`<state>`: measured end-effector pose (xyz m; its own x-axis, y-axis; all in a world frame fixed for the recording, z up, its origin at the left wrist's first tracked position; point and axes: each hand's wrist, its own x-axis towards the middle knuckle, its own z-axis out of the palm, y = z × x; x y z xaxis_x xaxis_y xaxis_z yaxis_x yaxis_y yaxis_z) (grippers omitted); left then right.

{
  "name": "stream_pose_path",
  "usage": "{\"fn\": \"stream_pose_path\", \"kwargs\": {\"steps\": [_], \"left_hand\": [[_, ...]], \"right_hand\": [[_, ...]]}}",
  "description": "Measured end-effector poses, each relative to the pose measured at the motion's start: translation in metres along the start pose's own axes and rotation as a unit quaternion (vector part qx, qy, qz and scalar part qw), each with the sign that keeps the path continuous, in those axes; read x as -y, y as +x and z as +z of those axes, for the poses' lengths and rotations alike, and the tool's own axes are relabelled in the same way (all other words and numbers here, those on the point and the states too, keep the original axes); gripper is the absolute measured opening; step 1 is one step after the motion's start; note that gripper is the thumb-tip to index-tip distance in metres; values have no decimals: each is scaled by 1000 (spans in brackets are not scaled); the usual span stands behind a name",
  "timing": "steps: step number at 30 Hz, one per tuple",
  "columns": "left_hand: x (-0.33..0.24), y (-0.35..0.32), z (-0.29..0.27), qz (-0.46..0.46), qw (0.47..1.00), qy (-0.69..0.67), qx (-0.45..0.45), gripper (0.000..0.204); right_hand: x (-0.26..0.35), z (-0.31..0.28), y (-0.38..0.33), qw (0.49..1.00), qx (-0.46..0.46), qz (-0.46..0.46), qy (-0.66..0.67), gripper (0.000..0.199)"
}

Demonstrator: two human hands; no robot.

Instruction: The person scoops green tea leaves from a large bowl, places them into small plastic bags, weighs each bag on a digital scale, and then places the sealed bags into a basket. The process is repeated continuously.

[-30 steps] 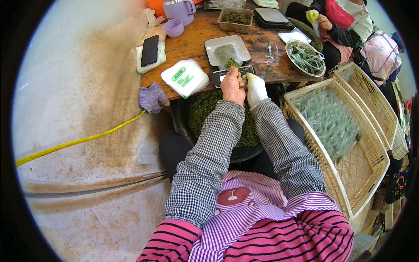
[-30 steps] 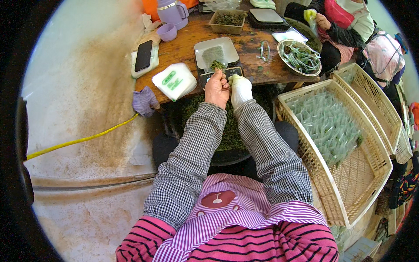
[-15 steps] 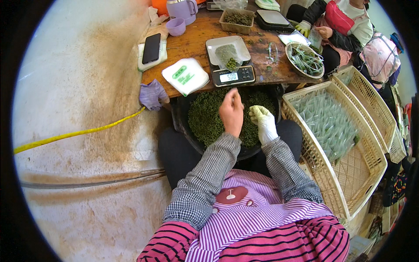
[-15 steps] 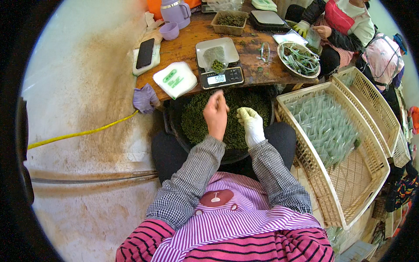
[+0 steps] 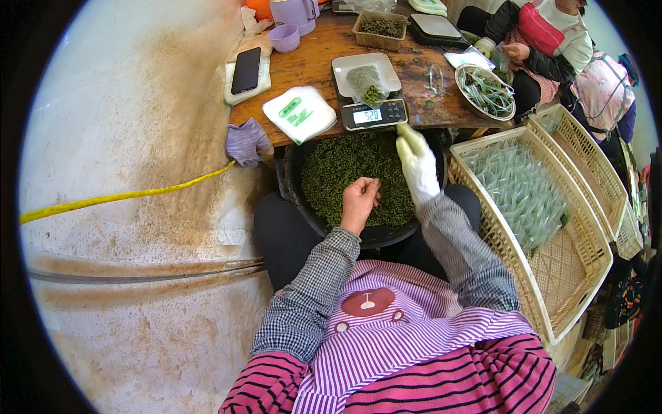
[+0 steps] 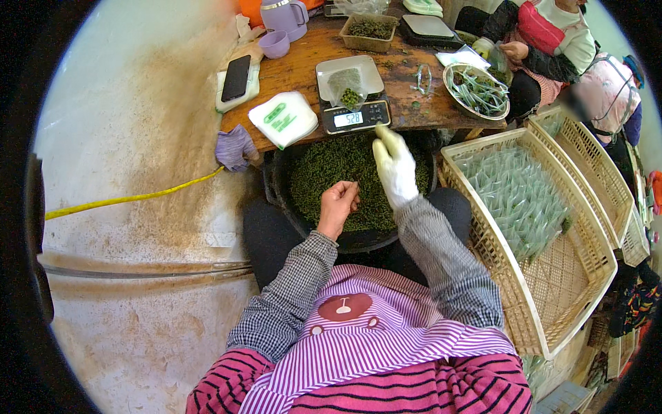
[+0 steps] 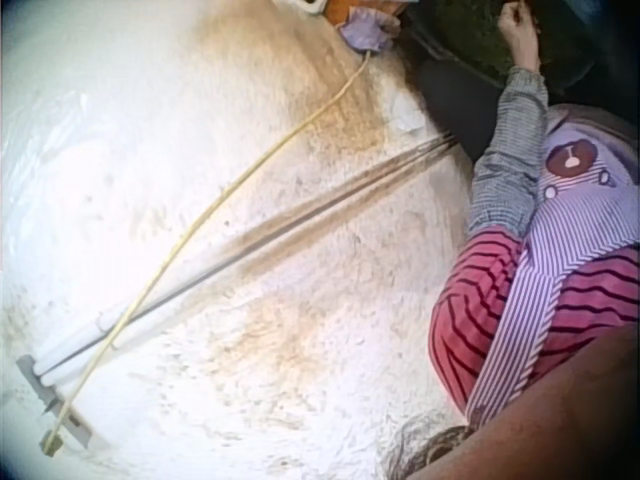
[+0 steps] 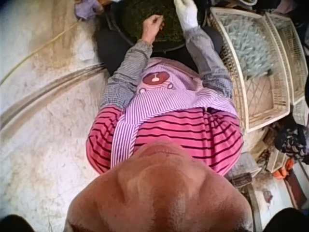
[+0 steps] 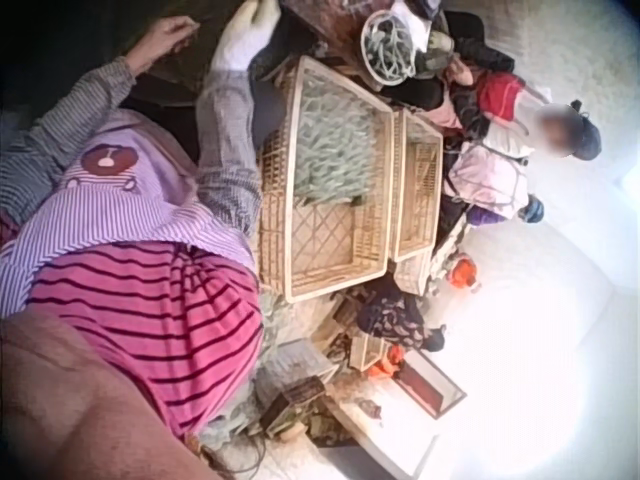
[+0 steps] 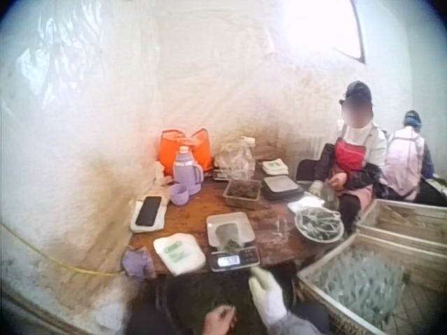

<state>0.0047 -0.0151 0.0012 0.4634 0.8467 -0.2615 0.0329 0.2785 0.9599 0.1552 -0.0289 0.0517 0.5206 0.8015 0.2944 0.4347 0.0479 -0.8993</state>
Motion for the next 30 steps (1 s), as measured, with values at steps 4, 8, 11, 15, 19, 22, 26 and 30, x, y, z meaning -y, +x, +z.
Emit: {"fn": "stream_pose_path", "kwargs": {"steps": [4, 8, 11, 15, 19, 22, 26, 30], "left_hand": [[-15, -7, -12, 109, 913, 392, 11, 31], [-50, 15, -18, 204, 902, 379, -12, 51], [-92, 29, -25, 406, 865, 272, -116, 56], [-86, 26, -18, 517, 829, 211, -36, 30], [-21, 10, -2, 316, 945, 37, -73, 14], [-1, 4, 5, 203, 976, -6, -76, 15], [-1, 1, 17, 243, 967, -11, -71, 14], [-7, -8, 38, 269, 961, 57, -17, 14]], "right_hand": [[24, 11, 73, 937, -71, -176, -292, 41], [28, 25, 124, 900, -23, -199, -387, 18], [75, 15, 104, 946, -1, -112, -305, 20], [77, -12, 40, 967, 83, -37, -236, 22], [46, -23, -9, 943, 212, 218, -139, 30], [38, -49, -32, 946, 156, -24, -282, 31], [45, -58, -47, 889, 145, -220, -374, 37], [14, -49, -68, 865, 273, -55, -419, 45]]}}
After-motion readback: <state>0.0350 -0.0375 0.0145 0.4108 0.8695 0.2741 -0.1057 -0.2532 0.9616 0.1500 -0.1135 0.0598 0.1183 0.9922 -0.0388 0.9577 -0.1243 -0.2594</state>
